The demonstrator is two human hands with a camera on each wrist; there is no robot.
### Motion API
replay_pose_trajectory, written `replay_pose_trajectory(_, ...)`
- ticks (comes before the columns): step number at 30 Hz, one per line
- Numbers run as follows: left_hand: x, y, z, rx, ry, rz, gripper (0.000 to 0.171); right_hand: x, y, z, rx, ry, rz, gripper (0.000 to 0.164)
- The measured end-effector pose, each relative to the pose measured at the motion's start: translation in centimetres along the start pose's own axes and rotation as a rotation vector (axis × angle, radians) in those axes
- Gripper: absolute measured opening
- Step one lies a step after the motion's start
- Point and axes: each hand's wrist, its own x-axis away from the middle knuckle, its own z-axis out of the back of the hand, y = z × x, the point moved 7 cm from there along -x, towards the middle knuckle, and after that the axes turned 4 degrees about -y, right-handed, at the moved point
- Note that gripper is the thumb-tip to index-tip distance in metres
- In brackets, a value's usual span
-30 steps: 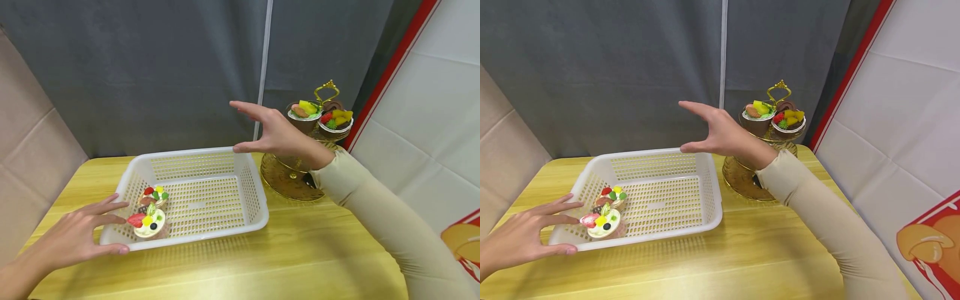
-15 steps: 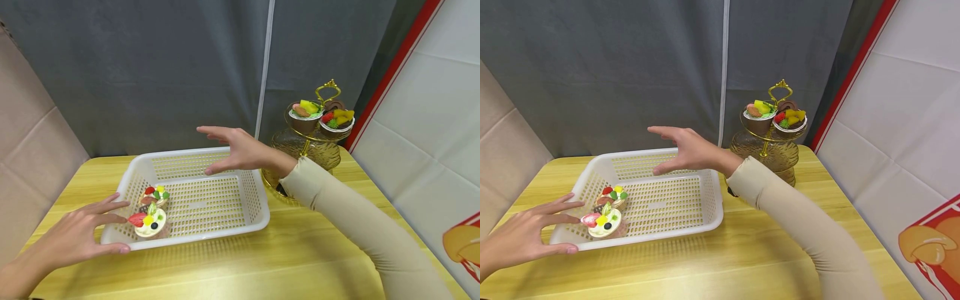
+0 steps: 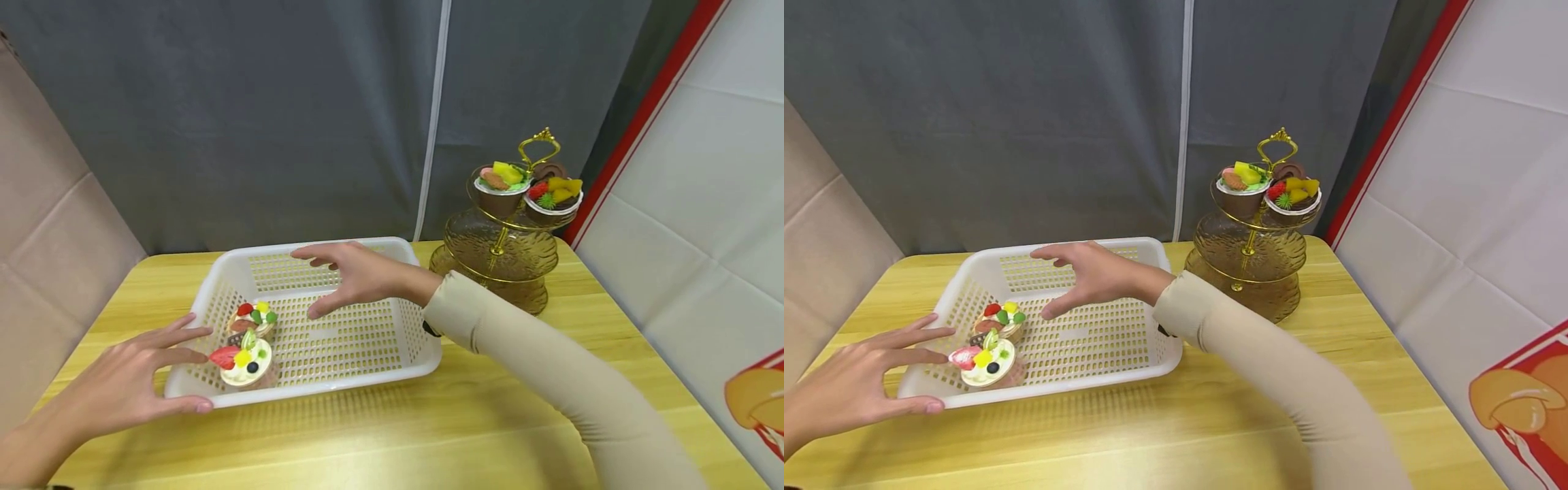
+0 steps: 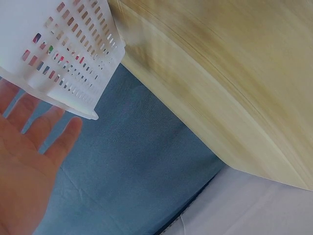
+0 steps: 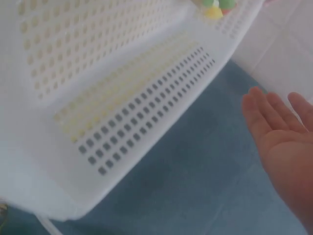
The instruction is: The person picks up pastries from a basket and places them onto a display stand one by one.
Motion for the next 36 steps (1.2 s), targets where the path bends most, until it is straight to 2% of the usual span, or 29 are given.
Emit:
replay_pose_trajectory(6,-0.2,0.0,0.2,-0.005,0.002,0.000,0.054,-1.1,-0.4,-2.0,-0.005,-0.070,0.021,0.088)
replay_pose_trajectory(14,-0.3,0.0,0.3,-0.008,0.002,-0.013,0.055,-2.3,-0.4,-4.5,0.004,-0.148,-0.011,0.092)
replay_pose_trajectory(31,0.0,-0.1,0.1,-0.007,0.002,-0.011,0.054,-4.4,-1.0,-9.6,-0.132,-0.271,0.066,0.088)
replay_pose_trajectory(36,-0.1,0.0,0.1,-0.006,-0.004,-0.014,0.054,-4.8,-0.8,-10.5,-0.179,-0.293,0.059,0.091)
